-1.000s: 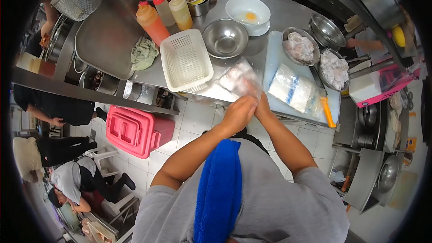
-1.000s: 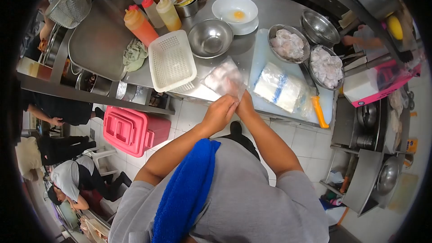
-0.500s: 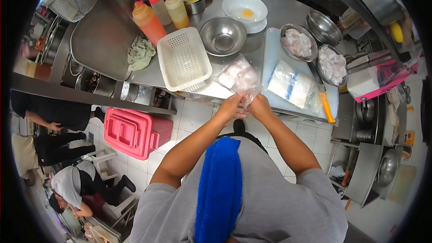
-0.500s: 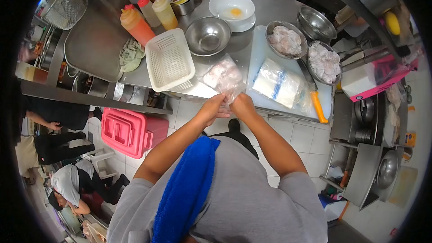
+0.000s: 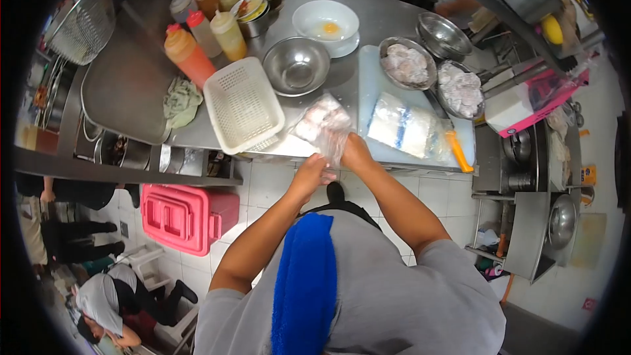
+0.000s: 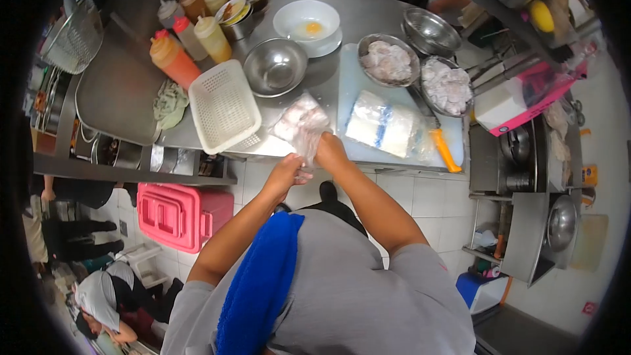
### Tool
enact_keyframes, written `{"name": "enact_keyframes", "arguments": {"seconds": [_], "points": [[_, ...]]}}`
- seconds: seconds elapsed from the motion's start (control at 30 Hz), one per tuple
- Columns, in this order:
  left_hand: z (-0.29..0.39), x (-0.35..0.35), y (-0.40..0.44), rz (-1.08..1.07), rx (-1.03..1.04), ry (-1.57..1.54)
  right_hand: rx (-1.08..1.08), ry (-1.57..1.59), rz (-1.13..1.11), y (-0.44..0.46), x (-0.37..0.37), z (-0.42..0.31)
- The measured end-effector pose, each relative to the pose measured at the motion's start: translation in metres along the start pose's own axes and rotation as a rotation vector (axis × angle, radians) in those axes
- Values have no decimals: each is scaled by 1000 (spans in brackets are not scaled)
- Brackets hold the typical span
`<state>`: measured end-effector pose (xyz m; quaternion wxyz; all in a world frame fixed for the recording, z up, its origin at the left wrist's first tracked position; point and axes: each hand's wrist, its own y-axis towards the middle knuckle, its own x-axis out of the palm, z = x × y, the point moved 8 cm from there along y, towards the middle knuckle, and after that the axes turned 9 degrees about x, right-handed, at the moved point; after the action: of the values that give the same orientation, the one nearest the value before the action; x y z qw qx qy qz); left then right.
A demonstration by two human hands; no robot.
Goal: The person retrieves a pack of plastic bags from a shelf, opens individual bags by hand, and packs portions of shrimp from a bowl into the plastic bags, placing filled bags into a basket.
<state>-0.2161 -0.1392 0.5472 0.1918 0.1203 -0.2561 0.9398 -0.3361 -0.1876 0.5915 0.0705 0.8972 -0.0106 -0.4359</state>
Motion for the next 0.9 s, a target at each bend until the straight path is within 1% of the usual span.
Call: {"name": "enact_keyframes", "arguments": {"seconds": [0.03, 0.07, 0.13, 0.17, 0.23, 0.27, 0.3, 0.33, 0.37, 0.4, 0.43, 0.47, 0.53, 0.57, 0.6, 0.67, 0.8, 0.9], "points": [[0, 1, -2, -14, 4, 0, -35, 9, -104, -1, 0, -6], [0, -1, -4, 11, -4, 16, -32, 1, -95, -3, -13, -7], [7, -2, -10, 25, -7, 33, -67, -90, -376, -12, -32, -16], [13, -3, -14, 32, 22, 105, -62, -97, -368, -12, -52, -11], [22, -6, -16, 89, 87, 203, 66, 296, -368, -6, -99, 10], [21, -5, -17, 83, 88, 202, 175, 273, -290, 7, -125, 31], [30, -6, -18, 108, 205, 348, 176, 226, -134, 26, -165, 35], [40, -5, -20, 135, 322, 495, 210, 96, -35, 46, -190, 55], [47, 1, -23, 134, 321, 496, 242, -32, 63, 66, -212, 73], [67, 13, -31, 133, 401, 686, 246, -214, 89, 86, -223, 87], [82, 25, -37, 131, 482, 877, 247, -395, 115, 102, -228, 99], [86, 30, -38, 132, 484, 878, 245, -394, 116, 111, -224, 108], [91, 39, -37, 128, 482, 1075, 154, -564, 76, 124, -211, 105], [92, 41, -36, 133, 485, 1078, 270, -648, -19, 131, -201, 118], [93, 43, -36, 140, 501, 1095, 265, -645, -16, 135, -199, 116], [94, 43, -34, 152, 515, 1115, 311, -715, -93, 138, -190, 120], [94, 39, -32, 179, 518, 1104, 315, -648, -69, 136, -189, 122], [90, 38, -32, 191, 529, 1100, 276, -619, -53, 134, -189, 120]]}}
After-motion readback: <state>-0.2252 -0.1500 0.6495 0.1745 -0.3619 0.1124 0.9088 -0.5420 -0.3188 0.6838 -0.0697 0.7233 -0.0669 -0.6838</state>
